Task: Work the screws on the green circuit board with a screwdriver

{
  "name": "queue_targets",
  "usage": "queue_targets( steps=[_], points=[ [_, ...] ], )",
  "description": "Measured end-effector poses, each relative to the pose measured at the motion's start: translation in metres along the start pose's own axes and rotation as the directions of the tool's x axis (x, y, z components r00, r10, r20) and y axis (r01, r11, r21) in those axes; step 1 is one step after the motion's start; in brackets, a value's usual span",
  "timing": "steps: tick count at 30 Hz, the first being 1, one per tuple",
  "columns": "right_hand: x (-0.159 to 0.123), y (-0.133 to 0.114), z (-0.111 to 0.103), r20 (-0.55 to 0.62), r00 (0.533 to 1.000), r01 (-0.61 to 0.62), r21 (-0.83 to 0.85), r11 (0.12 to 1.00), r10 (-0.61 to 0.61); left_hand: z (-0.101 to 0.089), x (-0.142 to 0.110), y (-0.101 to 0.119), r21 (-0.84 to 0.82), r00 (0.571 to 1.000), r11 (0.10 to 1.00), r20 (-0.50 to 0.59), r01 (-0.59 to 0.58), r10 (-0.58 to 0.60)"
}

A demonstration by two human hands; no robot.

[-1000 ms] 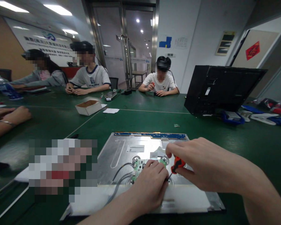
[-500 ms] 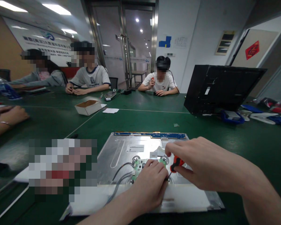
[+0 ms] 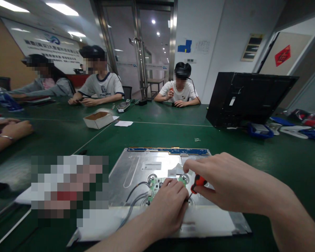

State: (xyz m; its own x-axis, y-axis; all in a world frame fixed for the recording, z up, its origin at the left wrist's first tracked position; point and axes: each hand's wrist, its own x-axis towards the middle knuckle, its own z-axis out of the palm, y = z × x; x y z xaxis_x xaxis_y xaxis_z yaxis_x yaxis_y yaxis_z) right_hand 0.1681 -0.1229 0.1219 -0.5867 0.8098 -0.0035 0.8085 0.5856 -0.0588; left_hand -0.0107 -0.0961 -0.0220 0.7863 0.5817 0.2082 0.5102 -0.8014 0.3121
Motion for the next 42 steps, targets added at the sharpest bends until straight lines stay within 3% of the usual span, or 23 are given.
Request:
queue_targets(
  steps=[11,19,25,35,42],
  points=[
    [0.0048,0.0018,0.0005,-0.026,0.999,-0.041,-0.061,0.997,0.040,-0.0008,0.0008,0.0011,0.000,1.000,1.000,-0.016,0.001,-0.001],
    [0.0028,-0.0013,-0.0033,0.009,1.000,-0.012,0.008,1.000,0.012,0.0000,0.0013,0.0008,0.008,1.000,1.000,-0.014,-0.003,0.004],
    [0.0056,0.0016,-0.0035,0.011,0.997,-0.073,-0.060,0.996,0.074,-0.0008,0.0006,0.0010,-0.007,1.000,1.000,-0.014,-0.005,0.005],
    [0.0029,0.0008,-0.0030,-0.008,1.000,-0.017,-0.016,1.000,0.017,-0.0036,0.0017,0.0023,0.006,1.000,1.000,-0.006,-0.005,0.005],
    [0.0063,0.0026,-0.0016,-0.006,0.999,-0.041,-0.046,0.998,0.040,-0.0019,0.0006,0.0020,-0.015,1.000,1.000,-0.007,-0.003,0.002]
  ],
)
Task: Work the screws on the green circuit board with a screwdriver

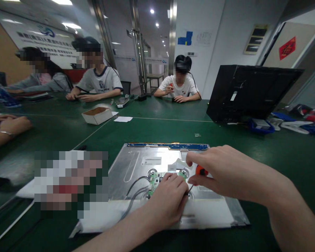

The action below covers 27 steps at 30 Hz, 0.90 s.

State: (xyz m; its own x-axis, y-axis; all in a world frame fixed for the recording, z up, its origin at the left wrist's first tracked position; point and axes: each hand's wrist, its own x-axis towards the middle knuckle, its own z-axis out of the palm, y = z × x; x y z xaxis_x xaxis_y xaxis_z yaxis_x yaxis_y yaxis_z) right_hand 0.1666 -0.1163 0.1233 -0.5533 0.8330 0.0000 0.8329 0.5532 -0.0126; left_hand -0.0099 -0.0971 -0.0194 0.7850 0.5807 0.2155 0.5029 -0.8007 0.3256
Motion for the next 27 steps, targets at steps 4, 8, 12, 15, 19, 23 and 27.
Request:
queue_targets(
  steps=[4,8,12,15,19,23,27],
  points=[
    [-0.0009,-0.0006,0.0006,0.002,1.000,0.000,-0.004,1.000,0.000,-0.0014,0.0007,0.0008,-0.002,1.000,1.000,0.021,0.002,-0.002],
    [-0.0039,-0.0018,0.0001,0.002,1.000,0.017,0.019,1.000,-0.017,-0.0016,0.0015,0.0005,0.009,1.000,1.000,0.019,0.008,-0.008],
    [-0.0031,-0.0015,-0.0008,0.007,1.000,0.004,0.022,1.000,-0.004,-0.0016,0.0009,0.0007,0.009,1.000,1.000,0.020,0.016,-0.016],
    [-0.0007,-0.0004,-0.0012,0.019,0.999,-0.036,0.019,0.999,0.035,-0.0023,0.0002,0.0016,0.000,1.000,1.000,0.014,0.009,-0.009],
    [-0.0001,0.0006,-0.0001,0.017,0.999,-0.050,-0.012,0.999,0.050,-0.0024,0.0003,0.0012,-0.006,1.000,1.000,0.007,0.002,-0.002],
    [-0.0034,-0.0005,0.0013,-0.021,1.000,-0.011,-0.027,1.000,0.010,-0.0008,0.0009,-0.0006,-0.003,1.000,1.000,-0.004,-0.003,0.003],
    [-0.0050,-0.0020,0.0009,-0.025,1.000,0.005,-0.019,1.000,-0.005,0.0005,0.0009,-0.0014,0.006,1.000,1.000,0.001,-0.008,0.008]
  ],
)
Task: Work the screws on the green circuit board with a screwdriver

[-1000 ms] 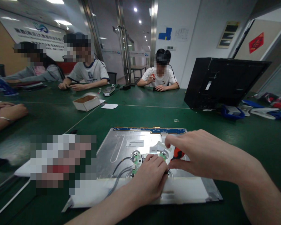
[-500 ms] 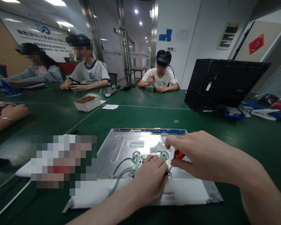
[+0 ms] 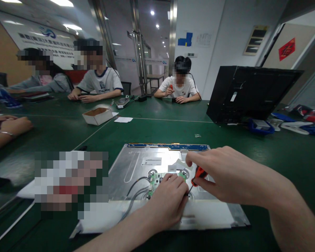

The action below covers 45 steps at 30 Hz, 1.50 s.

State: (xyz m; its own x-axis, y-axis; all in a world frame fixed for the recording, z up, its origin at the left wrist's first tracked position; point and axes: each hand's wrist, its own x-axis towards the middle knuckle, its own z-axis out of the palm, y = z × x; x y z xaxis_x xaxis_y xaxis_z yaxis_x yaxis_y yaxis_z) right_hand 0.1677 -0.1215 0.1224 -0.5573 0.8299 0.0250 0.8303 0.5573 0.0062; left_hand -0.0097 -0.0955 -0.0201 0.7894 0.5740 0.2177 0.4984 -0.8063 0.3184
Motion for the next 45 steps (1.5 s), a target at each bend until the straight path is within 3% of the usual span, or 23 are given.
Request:
queue_targets(
  steps=[7,16,24,32,39,45],
  points=[
    [0.0038,0.0027,0.0015,-0.002,0.999,-0.036,-0.006,0.999,0.036,-0.0012,0.0001,0.0006,0.005,1.000,1.000,0.002,0.004,-0.004],
    [0.0007,-0.0003,-0.0006,0.005,1.000,0.021,0.019,1.000,-0.021,-0.0010,0.0003,0.0008,0.032,1.000,0.999,0.010,0.003,-0.003],
    [0.0042,0.0002,-0.0020,0.038,0.999,-0.024,-0.008,1.000,0.024,-0.0031,0.0004,0.0017,0.008,1.000,1.000,0.016,-0.003,0.003],
    [-0.0001,-0.0010,-0.0019,0.021,0.999,0.050,0.033,0.998,-0.051,-0.0049,0.0000,0.0025,0.004,1.000,1.000,0.028,0.001,-0.001],
    [0.0034,-0.0008,-0.0035,0.026,0.999,-0.020,0.024,1.000,0.020,-0.0061,-0.0001,0.0029,-0.018,1.000,1.000,0.016,0.006,-0.005],
    [0.0013,-0.0024,-0.0044,0.037,0.999,0.018,0.041,0.999,-0.019,-0.0047,-0.0004,0.0025,-0.011,1.000,1.000,0.023,0.000,0.001]
  ],
)
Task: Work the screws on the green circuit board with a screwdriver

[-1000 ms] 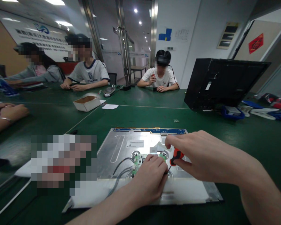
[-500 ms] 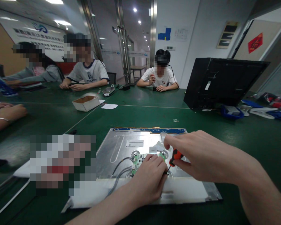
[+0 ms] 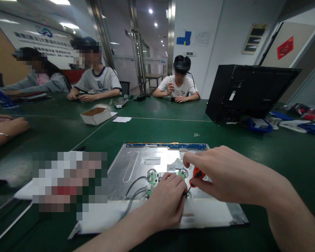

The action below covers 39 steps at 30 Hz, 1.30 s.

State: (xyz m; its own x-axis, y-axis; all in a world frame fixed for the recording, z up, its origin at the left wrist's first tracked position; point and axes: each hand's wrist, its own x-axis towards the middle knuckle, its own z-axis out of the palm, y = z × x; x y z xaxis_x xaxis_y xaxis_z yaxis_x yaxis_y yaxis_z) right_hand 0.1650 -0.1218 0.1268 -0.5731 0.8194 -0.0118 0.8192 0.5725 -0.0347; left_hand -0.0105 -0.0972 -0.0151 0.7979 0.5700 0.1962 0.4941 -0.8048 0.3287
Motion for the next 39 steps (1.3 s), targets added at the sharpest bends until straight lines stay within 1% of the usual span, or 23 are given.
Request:
queue_targets(
  steps=[3,8,11,15,21,29,32,39],
  points=[
    [-0.0006,-0.0005,-0.0005,0.005,1.000,0.014,0.016,1.000,-0.014,0.0009,-0.0002,-0.0006,0.004,1.000,1.000,-0.008,-0.005,0.005],
    [0.0006,0.0022,0.0014,0.012,1.000,-0.012,-0.012,1.000,0.012,0.0012,-0.0005,-0.0012,0.001,1.000,1.000,-0.027,-0.007,0.007],
    [0.0009,0.0039,0.0031,0.006,1.000,-0.006,-0.018,1.000,0.006,0.0011,-0.0009,-0.0013,-0.004,1.000,1.000,-0.026,-0.006,0.006],
    [0.0000,0.0038,0.0037,-0.005,1.000,0.016,0.000,1.000,-0.016,0.0017,-0.0008,-0.0014,0.003,1.000,1.000,-0.025,-0.005,0.005],
    [-0.0024,0.0015,0.0011,0.021,1.000,0.021,0.042,0.999,-0.022,0.0018,-0.0003,-0.0013,0.012,1.000,1.000,-0.021,-0.011,0.011],
    [0.0002,0.0017,0.0010,0.007,0.999,-0.033,-0.017,0.999,0.033,0.0011,-0.0006,-0.0007,0.006,1.000,1.000,-0.026,-0.009,0.009],
    [0.0012,0.0027,0.0019,0.004,1.000,-0.022,-0.023,1.000,0.022,0.0006,-0.0007,0.0000,0.011,1.000,1.000,-0.020,0.001,-0.001],
    [-0.0021,0.0027,0.0004,-0.014,0.999,0.037,0.035,0.999,-0.036,0.0004,0.0004,0.0008,0.032,1.000,0.999,0.003,0.012,-0.012]
  ],
)
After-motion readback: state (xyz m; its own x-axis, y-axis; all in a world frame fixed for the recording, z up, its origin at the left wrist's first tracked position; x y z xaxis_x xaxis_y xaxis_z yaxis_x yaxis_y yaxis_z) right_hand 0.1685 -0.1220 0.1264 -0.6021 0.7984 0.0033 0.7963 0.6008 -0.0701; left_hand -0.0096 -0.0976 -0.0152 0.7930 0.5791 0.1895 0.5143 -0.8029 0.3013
